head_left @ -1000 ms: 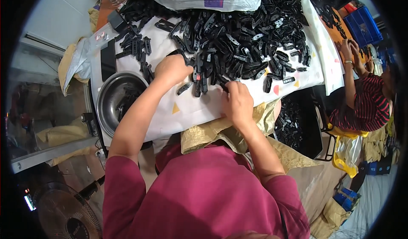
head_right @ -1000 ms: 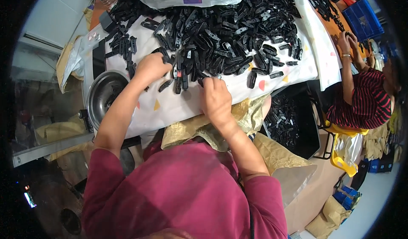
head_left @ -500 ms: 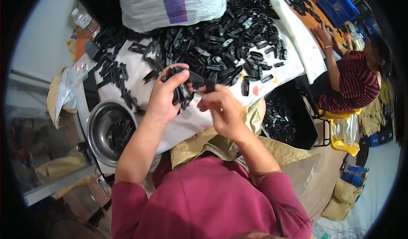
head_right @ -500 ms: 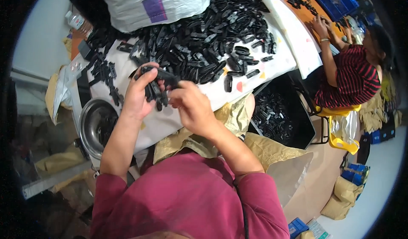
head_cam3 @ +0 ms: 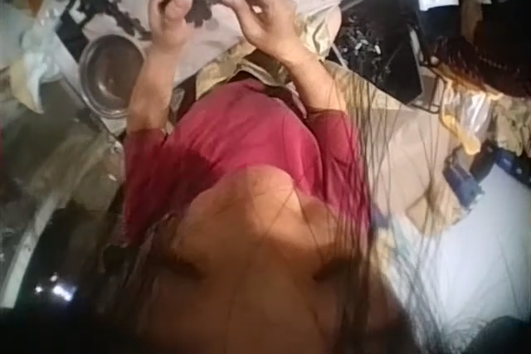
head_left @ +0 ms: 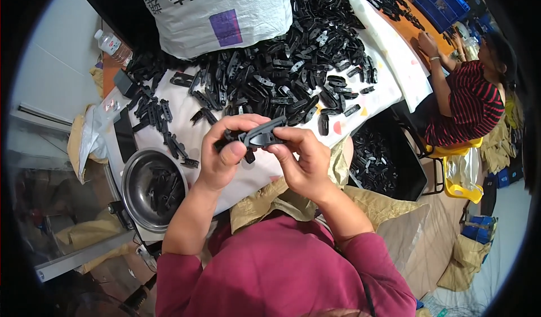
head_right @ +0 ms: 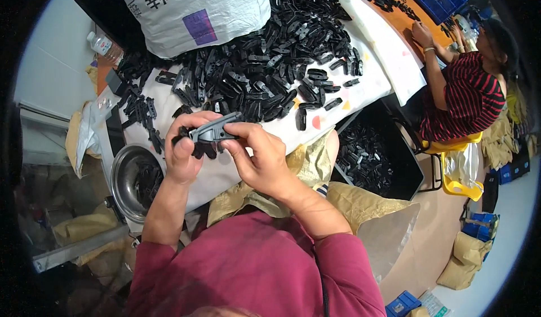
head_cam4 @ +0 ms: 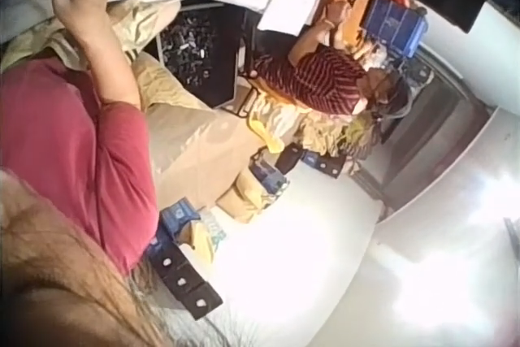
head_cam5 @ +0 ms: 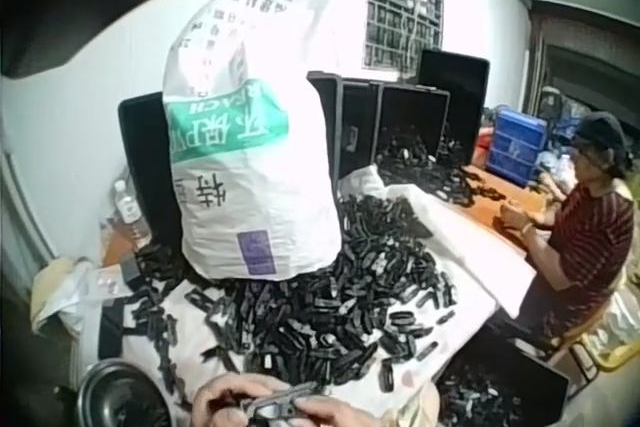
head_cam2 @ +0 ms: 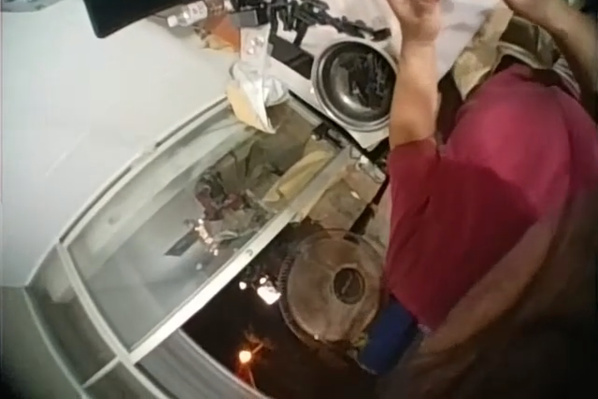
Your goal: Picking up black plastic components from a large pile on a table, inspecting them, and placing them into a metal bowl.
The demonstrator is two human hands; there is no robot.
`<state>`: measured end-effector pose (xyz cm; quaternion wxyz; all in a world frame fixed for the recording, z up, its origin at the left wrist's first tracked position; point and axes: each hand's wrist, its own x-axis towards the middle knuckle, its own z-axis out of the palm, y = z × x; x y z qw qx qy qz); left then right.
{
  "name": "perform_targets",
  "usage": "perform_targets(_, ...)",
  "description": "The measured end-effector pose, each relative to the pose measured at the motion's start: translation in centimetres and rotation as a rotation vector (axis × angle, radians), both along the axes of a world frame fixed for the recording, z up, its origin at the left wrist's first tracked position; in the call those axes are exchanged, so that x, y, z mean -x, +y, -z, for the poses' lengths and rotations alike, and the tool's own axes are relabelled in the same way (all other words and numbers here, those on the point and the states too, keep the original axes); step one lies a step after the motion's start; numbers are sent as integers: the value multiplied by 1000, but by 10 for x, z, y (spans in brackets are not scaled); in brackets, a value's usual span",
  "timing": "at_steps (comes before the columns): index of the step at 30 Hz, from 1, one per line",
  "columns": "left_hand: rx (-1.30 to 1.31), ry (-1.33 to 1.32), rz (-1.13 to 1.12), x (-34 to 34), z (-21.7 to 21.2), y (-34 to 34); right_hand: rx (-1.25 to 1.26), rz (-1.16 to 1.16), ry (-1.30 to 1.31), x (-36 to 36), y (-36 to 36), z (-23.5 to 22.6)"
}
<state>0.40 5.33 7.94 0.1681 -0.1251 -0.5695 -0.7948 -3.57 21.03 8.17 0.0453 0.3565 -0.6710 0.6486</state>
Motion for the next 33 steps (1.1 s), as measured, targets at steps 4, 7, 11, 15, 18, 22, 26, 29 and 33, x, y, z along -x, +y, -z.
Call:
perform_targets(4,152,79,-164,-6,-2,9,-94,45,201,-3,3,-4)
perform_targets(7,-53,25,-147,-9,5,6,-177,208,121,-6,1,-21)
perform_targets(11,-150,26,3,-11,11,-1,-226,66,332,-4,-1,-21)
perform_targets(15,-332,-107,39,-24,0,5,-183,155,403,-10,-10,-16)
perform_targets(18,100,-321,-242,-55,4,-20,-239,-61,305,5,-13,-4)
perform_targets(22,995,-670,-979,-122,-7,-84,-535,189,-82,40,6,53)
perform_targets(26,1236,-1082,-947,-145,7,-107,-769,152,129,31,-13,70)
perform_targets(29,1366,-434,-827,-95,-2,-74,-894,210,400,28,-26,85)
perform_targets(33,1163,-705,-480,-12,37,-64,-930,225,417,25,-28,93)
